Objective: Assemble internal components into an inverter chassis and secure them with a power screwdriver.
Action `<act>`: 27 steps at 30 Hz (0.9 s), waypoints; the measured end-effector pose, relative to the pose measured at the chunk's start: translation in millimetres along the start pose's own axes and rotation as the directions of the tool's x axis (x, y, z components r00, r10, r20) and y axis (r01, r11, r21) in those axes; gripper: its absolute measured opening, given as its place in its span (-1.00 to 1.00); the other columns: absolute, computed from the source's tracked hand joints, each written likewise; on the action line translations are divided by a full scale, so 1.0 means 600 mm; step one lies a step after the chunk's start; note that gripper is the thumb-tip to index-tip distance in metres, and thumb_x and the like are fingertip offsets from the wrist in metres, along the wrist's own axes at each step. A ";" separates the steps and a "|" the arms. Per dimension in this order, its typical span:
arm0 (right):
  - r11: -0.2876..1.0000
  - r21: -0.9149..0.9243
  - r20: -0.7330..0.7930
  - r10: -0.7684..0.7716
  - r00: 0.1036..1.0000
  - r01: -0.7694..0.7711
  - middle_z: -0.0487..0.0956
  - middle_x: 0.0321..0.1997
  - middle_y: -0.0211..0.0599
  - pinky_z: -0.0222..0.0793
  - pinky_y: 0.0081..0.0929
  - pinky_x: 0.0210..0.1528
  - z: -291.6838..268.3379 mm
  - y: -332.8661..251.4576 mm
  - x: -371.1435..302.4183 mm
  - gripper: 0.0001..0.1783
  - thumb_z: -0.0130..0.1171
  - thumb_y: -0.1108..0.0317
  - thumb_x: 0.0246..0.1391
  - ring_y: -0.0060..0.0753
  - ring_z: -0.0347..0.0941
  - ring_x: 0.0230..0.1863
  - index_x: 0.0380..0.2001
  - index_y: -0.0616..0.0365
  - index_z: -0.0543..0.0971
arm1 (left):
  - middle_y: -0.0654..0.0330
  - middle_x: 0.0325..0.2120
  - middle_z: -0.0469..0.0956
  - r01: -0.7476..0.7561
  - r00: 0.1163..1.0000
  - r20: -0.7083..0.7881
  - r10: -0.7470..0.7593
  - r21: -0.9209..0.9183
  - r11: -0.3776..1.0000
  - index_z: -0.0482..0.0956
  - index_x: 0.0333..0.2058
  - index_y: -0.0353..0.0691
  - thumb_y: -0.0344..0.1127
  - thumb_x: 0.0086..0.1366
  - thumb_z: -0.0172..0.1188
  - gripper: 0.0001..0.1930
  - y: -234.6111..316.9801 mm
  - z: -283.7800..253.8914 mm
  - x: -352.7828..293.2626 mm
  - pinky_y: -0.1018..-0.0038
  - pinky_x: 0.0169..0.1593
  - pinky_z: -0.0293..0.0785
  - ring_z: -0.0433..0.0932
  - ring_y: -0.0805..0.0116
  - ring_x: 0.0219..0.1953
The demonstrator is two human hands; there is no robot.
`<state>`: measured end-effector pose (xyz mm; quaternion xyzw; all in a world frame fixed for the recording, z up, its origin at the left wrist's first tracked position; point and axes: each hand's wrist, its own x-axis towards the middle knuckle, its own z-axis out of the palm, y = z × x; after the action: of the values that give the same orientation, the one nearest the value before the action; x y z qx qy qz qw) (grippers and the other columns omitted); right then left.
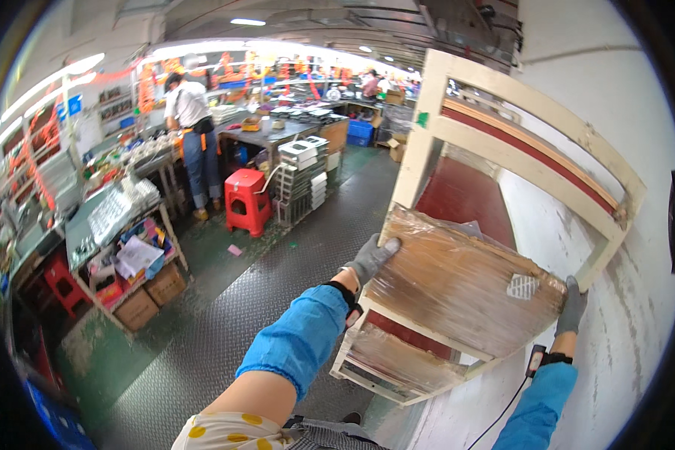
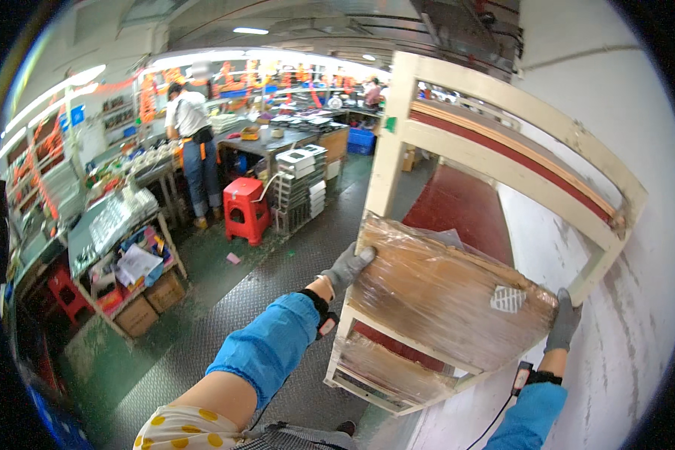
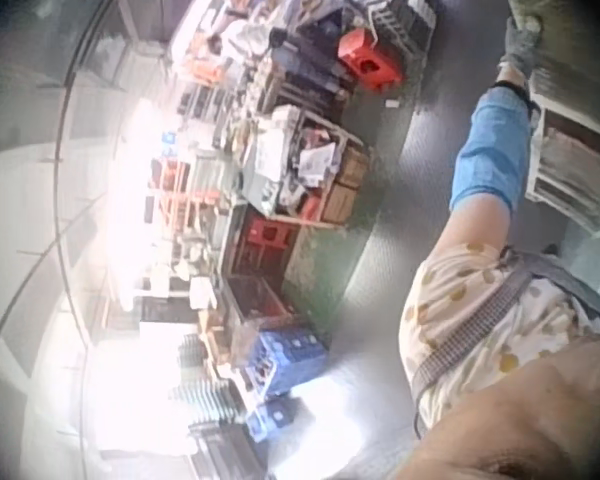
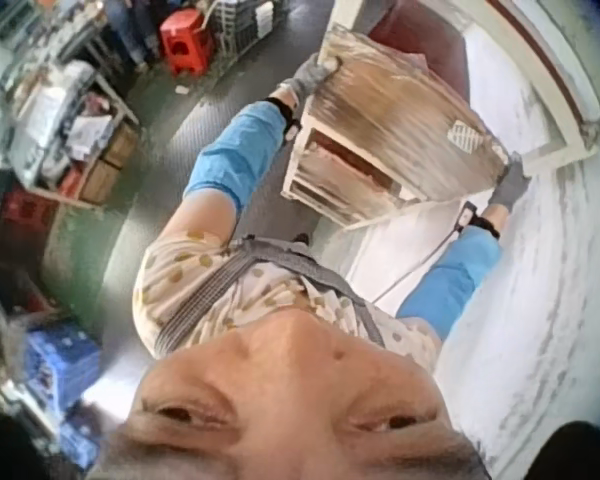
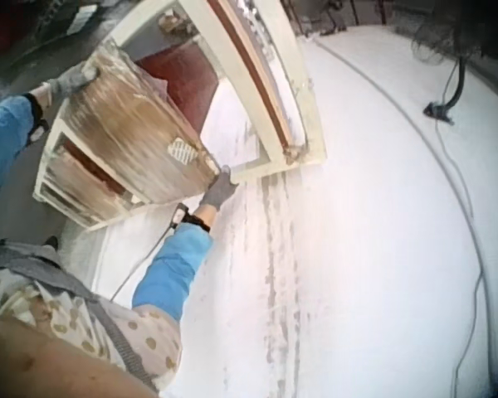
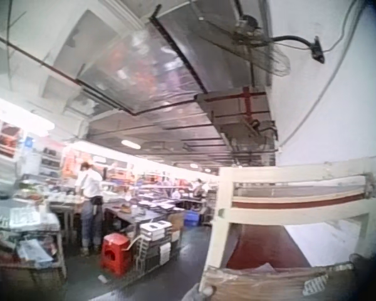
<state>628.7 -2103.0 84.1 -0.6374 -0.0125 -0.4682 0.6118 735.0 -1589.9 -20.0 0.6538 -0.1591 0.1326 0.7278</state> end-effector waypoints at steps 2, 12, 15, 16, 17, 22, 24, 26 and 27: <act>1.000 0.008 0.015 0.001 1.000 -0.001 0.48 -0.04 -0.32 0.34 -0.46 0.01 -0.004 0.013 0.010 -0.45 0.26 0.24 0.09 -0.44 0.38 -0.08 0.10 0.30 0.41 | -0.01 -0.02 0.50 -0.023 0.999 0.024 0.025 -0.075 0.997 0.29 0.16 -0.35 0.36 0.06 0.31 -0.05 0.001 0.001 -0.001 0.28 0.11 0.38 0.46 0.20 0.02; 0.998 0.042 0.097 0.041 0.994 -0.045 0.45 0.03 -0.28 0.37 -0.44 0.02 -0.024 0.013 0.024 -0.38 0.28 0.16 0.12 -0.45 0.38 -0.04 0.14 0.32 0.39 | 0.00 0.05 0.44 0.030 0.996 0.081 -0.031 0.013 0.999 0.20 0.22 -0.35 0.45 0.01 0.27 0.07 0.007 -0.009 -0.029 0.29 0.14 0.38 0.43 0.23 0.08; 1.000 0.011 0.065 0.015 0.998 -0.016 0.44 0.07 -0.28 0.35 -0.45 0.06 -0.023 0.010 0.023 -0.36 0.26 0.14 0.14 -0.45 0.38 -0.01 0.17 0.32 0.36 | 0.01 0.10 0.39 0.043 0.993 0.109 -0.041 -0.013 0.999 0.12 0.26 -0.33 0.45 0.01 0.27 0.10 0.022 -0.005 -0.051 0.29 0.17 0.37 0.39 0.24 0.11; 1.000 -0.009 0.067 0.025 0.997 -0.025 0.43 0.07 -0.28 0.34 -0.46 0.07 -0.024 0.011 0.021 -0.35 0.25 0.14 0.14 -0.45 0.37 0.00 0.18 0.32 0.36 | 0.01 0.11 0.38 0.046 0.991 0.128 -0.042 -0.026 0.999 0.09 0.27 -0.33 0.44 0.02 0.27 0.11 0.027 -0.005 -0.060 0.28 0.17 0.36 0.39 0.24 0.12; 1.000 -0.019 0.074 0.015 0.997 -0.014 0.43 0.08 -0.28 0.34 -0.46 0.08 -0.023 0.011 0.023 -0.34 0.25 0.13 0.14 -0.44 0.37 0.01 0.19 0.33 0.35 | 0.01 0.11 0.38 0.061 0.990 0.129 -0.057 -0.025 0.998 0.09 0.27 -0.33 0.43 0.03 0.27 0.10 0.032 -0.007 -0.066 0.28 0.17 0.36 0.38 0.23 0.12; 0.998 0.027 0.096 0.047 0.994 -0.050 0.42 0.10 -0.26 0.32 -0.45 0.11 -0.026 0.023 0.034 -0.29 0.25 0.11 0.15 -0.42 0.36 0.05 0.22 0.33 0.31 | 0.02 0.11 0.37 0.064 0.989 0.137 -0.057 -0.042 0.997 0.09 0.27 -0.33 0.40 0.06 0.27 0.07 0.049 -0.007 -0.089 0.28 0.17 0.36 0.36 0.24 0.14; 0.995 -0.003 0.112 0.096 0.989 -0.097 0.41 0.11 -0.25 0.32 -0.44 0.12 -0.027 0.025 0.042 -0.28 0.24 0.10 0.15 -0.42 0.35 0.07 0.23 0.33 0.30 | 0.02 0.12 0.36 0.073 0.991 0.120 -0.067 -0.047 0.996 0.09 0.27 -0.31 0.40 0.07 0.26 0.06 0.055 -0.004 -0.097 0.28 0.18 0.35 0.34 0.25 0.15; 0.993 -0.028 0.114 0.113 0.987 -0.111 0.41 0.11 -0.25 0.32 -0.44 0.12 -0.026 0.026 0.046 -0.27 0.24 0.09 0.15 -0.43 0.35 0.07 0.24 0.33 0.29 | 0.00 0.08 0.38 0.070 0.994 0.083 -0.066 -0.048 0.996 0.13 0.24 -0.31 0.42 0.07 0.25 0.03 0.063 0.001 -0.104 0.27 0.16 0.36 0.36 0.24 0.13; 0.991 -0.035 0.084 0.130 0.988 -0.127 0.41 0.12 -0.25 0.32 -0.43 0.13 -0.026 0.025 0.046 -0.27 0.24 0.09 0.15 -0.43 0.35 0.07 0.24 0.32 0.29 | -0.02 0.04 0.41 0.064 0.997 0.051 -0.061 -0.052 0.997 0.17 0.21 -0.32 0.43 0.06 0.24 0.02 0.066 0.006 -0.111 0.27 0.14 0.38 0.39 0.22 0.10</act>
<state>644.3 -2134.5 86.6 -0.6656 0.0091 -0.4000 0.6300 658.1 -1588.3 -10.7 0.6419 -0.1600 0.0894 0.7446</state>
